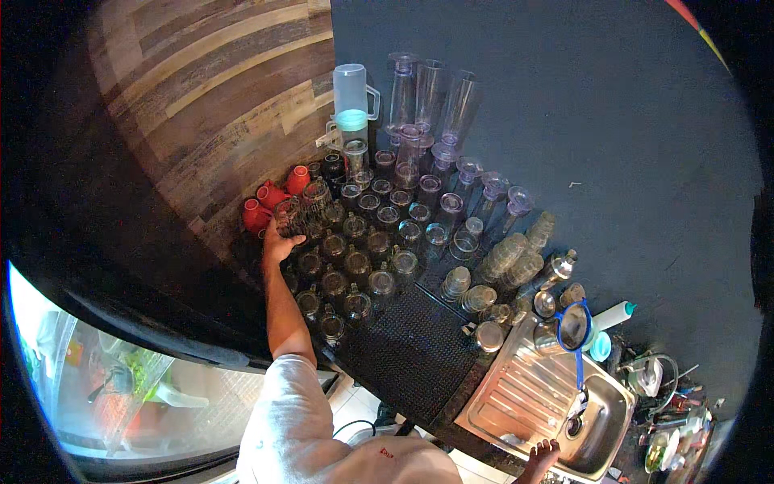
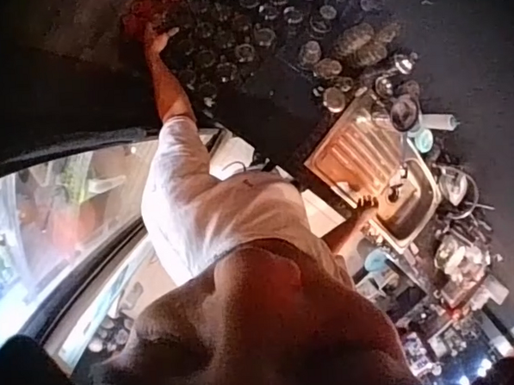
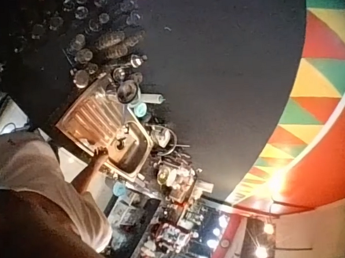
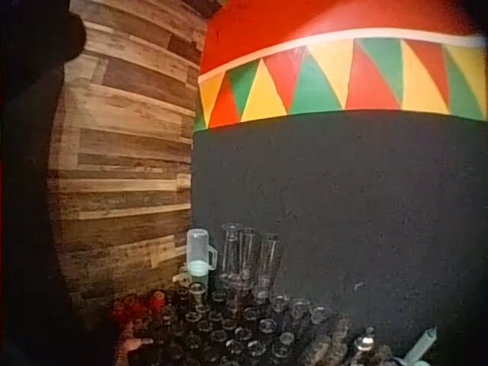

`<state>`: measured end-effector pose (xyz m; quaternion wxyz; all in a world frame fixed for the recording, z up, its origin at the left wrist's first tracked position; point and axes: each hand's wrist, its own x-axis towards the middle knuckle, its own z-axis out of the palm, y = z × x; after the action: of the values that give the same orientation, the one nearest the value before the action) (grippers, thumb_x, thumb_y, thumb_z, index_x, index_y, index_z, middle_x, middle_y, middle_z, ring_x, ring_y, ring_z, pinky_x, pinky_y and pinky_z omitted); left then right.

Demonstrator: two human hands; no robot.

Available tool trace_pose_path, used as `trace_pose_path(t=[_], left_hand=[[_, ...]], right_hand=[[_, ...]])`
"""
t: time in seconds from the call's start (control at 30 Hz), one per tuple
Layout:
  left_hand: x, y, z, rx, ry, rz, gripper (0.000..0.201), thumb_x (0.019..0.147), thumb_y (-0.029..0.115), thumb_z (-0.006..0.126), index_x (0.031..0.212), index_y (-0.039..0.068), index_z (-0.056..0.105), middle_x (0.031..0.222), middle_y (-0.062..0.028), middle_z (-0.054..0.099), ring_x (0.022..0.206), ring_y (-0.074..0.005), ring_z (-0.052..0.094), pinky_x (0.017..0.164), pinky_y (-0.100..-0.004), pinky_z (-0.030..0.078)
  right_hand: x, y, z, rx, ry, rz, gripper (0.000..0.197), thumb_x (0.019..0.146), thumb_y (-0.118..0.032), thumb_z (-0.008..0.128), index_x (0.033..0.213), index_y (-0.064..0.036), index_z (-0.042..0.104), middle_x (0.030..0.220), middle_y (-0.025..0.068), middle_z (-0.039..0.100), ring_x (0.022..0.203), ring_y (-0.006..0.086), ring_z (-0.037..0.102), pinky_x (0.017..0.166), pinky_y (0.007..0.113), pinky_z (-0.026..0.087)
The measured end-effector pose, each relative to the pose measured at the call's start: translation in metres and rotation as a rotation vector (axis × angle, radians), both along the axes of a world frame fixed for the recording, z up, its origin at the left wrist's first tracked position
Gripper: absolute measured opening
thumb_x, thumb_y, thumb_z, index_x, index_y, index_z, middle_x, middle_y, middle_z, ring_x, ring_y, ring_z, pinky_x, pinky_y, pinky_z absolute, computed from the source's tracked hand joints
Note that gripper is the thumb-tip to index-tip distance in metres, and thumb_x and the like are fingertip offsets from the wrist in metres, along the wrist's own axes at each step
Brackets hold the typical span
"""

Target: Washing glasses and mugs in a service sink.

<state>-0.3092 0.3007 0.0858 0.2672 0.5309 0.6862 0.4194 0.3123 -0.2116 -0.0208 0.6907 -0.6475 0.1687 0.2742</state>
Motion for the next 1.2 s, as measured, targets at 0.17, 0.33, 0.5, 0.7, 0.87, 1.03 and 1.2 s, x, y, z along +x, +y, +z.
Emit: trace_pose_path(t=[0.17, 0.33, 0.5, 0.7, 0.87, 1.03, 1.2], left_hand=[[-0.026, 0.010, -0.025, 0.106, -0.049, -0.053, 0.089, 0.051, 0.011, 0.081, 0.127, 0.004, 0.035, 0.123, -0.0157, 0.044, 0.114, -0.0277, 0.043, 0.092, -0.0397, 0.037], [-0.018, -0.007, -0.029, 0.164, -0.080, 0.119, 0.075, 0.059, 0.008, 0.074, 0.124, 0.004, 0.037, 0.121, -0.0162, 0.045, 0.112, -0.0299, 0.044, 0.092, -0.0390, 0.036], [0.016, -0.048, -0.014, 0.697, -0.540, 0.402, 0.034, 0.075, 0.005, 0.054, 0.108, 0.002, 0.048, 0.105, -0.0100, 0.053, 0.094, -0.0192, 0.051, 0.082, -0.0287, 0.040], [0.223, -0.156, 0.047, 0.489, -0.212, -0.359, 0.014, 0.071, -0.002, 0.055, 0.085, 0.002, 0.056, 0.082, -0.0068, 0.059, 0.076, -0.0142, 0.054, 0.068, -0.0260, 0.042], [0.310, -0.229, 0.011, 0.247, -0.038, -0.825, 0.014, 0.069, 0.000, 0.060, 0.082, 0.001, 0.057, 0.078, -0.0090, 0.060, 0.072, -0.0195, 0.057, 0.067, -0.0288, 0.042], [0.404, -0.311, -0.013, 0.123, -0.016, -1.147, 0.016, 0.067, 0.000, 0.060, 0.083, 0.001, 0.057, 0.078, -0.0100, 0.061, 0.071, -0.0211, 0.058, 0.067, -0.0292, 0.043], [0.503, -0.366, -0.033, 0.093, -0.013, -1.278, 0.015, 0.069, 0.000, 0.059, 0.084, 0.000, 0.058, 0.078, -0.0095, 0.061, 0.072, -0.0196, 0.059, 0.068, -0.0274, 0.044]], right_hand=[[-0.009, 0.007, 0.005, 0.005, -0.028, 0.041, 0.010, 0.069, -0.025, 0.050, 0.076, -0.0209, 0.044, 0.058, -0.0062, 0.044, 0.054, 0.0093, 0.038, 0.050, 0.027, 0.026], [0.002, -0.005, -0.001, 0.007, -0.001, 0.040, 0.011, 0.069, -0.025, 0.051, 0.077, -0.0210, 0.045, 0.058, -0.0058, 0.044, 0.053, 0.0096, 0.038, 0.050, 0.026, 0.026], [-0.003, -0.004, -0.006, 0.012, 0.008, 0.021, 0.013, 0.069, -0.025, 0.052, 0.080, -0.0202, 0.045, 0.059, -0.0057, 0.046, 0.052, 0.0099, 0.040, 0.051, 0.028, 0.029], [0.014, -0.012, -0.010, 0.010, -0.068, -0.006, 0.035, 0.081, -0.041, 0.045, 0.105, -0.0156, 0.048, 0.086, 0.0024, 0.054, 0.081, 0.0178, 0.051, 0.073, 0.034, 0.042], [0.028, -0.012, 0.011, 0.011, -0.215, -0.080, 0.021, 0.084, -0.028, 0.043, 0.088, -0.0108, 0.054, 0.072, 0.0026, 0.054, 0.067, 0.0128, 0.053, 0.055, 0.028, 0.043], [0.076, -0.086, 0.039, -0.019, -0.282, -0.218, 0.012, 0.081, -0.014, 0.042, 0.079, -0.0089, 0.053, 0.062, 0.0034, 0.052, 0.048, 0.0112, 0.048, 0.043, 0.025, 0.040], [0.163, -0.155, 0.003, -0.065, -0.413, -0.305, 0.012, 0.081, -0.012, 0.046, 0.075, -0.0066, 0.054, 0.062, 0.0007, 0.052, 0.053, 0.0091, 0.047, 0.049, 0.023, 0.040]])
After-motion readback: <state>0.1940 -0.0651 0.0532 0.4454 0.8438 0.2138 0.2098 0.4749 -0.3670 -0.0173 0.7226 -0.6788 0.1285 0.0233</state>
